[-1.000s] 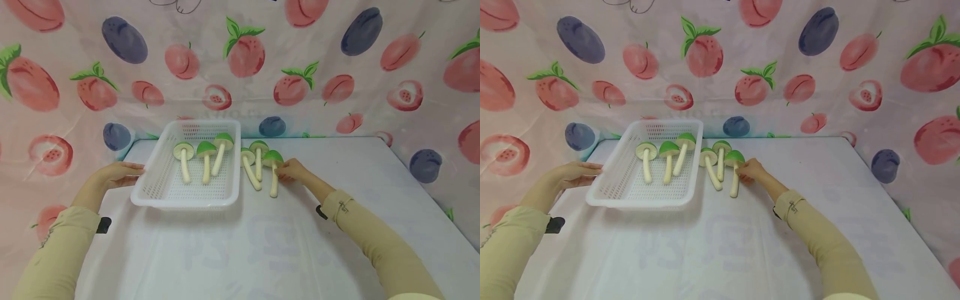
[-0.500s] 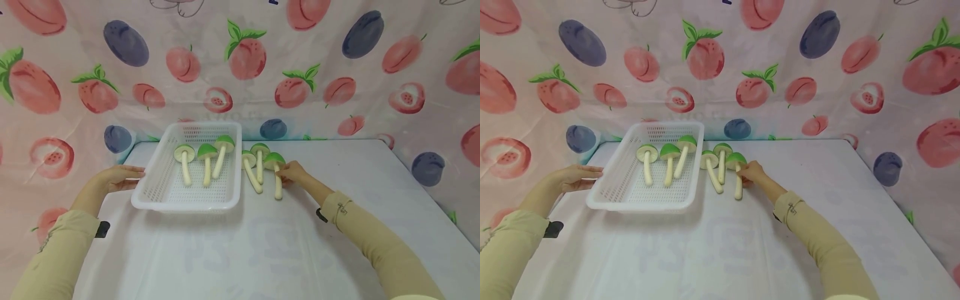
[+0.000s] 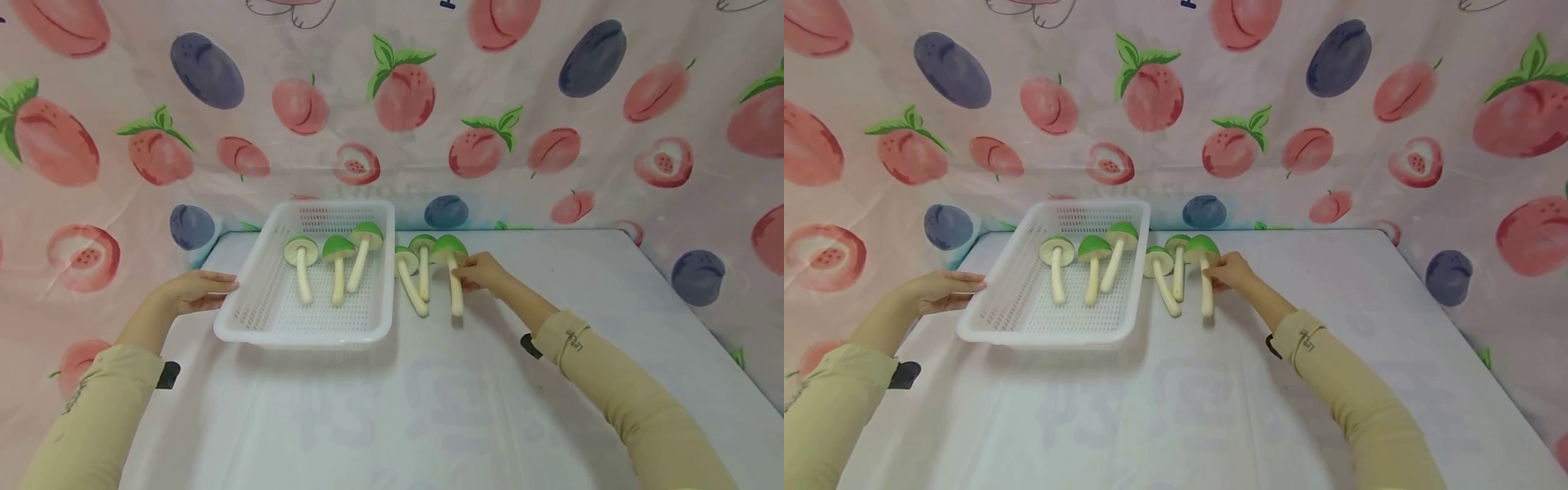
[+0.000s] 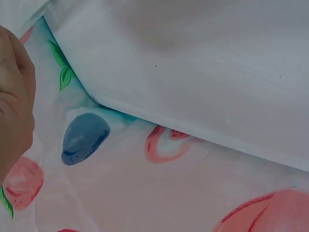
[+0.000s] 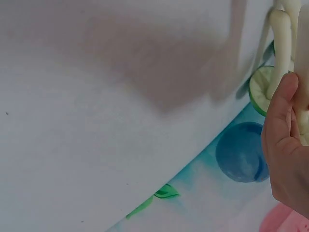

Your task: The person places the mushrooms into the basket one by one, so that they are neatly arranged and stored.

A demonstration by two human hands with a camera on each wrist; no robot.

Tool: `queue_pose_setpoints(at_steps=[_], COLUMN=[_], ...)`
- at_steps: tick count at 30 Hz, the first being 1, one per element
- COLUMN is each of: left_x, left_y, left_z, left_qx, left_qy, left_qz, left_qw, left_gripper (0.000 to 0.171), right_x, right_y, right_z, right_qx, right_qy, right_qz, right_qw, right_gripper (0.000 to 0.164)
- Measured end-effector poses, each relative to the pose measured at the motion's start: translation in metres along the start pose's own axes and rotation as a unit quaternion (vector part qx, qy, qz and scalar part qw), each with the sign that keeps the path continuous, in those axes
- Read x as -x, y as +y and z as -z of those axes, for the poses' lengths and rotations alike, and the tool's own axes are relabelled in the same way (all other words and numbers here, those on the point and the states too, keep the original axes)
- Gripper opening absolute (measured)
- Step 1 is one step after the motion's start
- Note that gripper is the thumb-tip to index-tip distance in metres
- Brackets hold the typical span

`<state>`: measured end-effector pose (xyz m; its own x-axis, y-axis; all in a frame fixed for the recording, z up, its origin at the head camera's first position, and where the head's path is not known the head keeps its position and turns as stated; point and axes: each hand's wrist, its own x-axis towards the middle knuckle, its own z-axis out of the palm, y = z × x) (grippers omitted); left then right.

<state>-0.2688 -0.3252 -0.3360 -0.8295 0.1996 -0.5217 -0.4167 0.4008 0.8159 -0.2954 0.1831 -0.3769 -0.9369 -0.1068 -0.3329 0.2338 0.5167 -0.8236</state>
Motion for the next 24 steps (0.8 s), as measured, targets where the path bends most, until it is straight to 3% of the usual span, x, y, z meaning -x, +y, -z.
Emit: queue_pose_setpoints(at_steps=[5,10,16,24], left_x=[-0.001,-0.001,-0.002,-0.002], left_y=[0.001,0.000,0.002,0.003], left_z=[0.000,-0.001,-0.003,-0.003], left_qx=[-0.006,-0.009,-0.028,-0.017], left_qy=[0.003,0.005,0.001,0.001], left_qz=[0.006,0.010,0.008,0.026], left_qw=[1.0000,0.9999,0.9996,0.9995], left_gripper=[0.049,0.049,0.066,0.057], right_x=[0.001,0.005,0.007,0.009], right_y=[-0.010,-0.020,-0.033,-0.060], right_z=[0.002,-0.001,-0.006,-0.014], right_qx=[-0.003,-0.004,0.003,0.023], right_qy=[-0.004,-0.007,-0.010,-0.028], right_qz=[0.007,0.018,0.036,0.065], right_qw=[1.000,1.000,0.999,0.997], right_gripper=[0.034,0.038,0.036,0.035])
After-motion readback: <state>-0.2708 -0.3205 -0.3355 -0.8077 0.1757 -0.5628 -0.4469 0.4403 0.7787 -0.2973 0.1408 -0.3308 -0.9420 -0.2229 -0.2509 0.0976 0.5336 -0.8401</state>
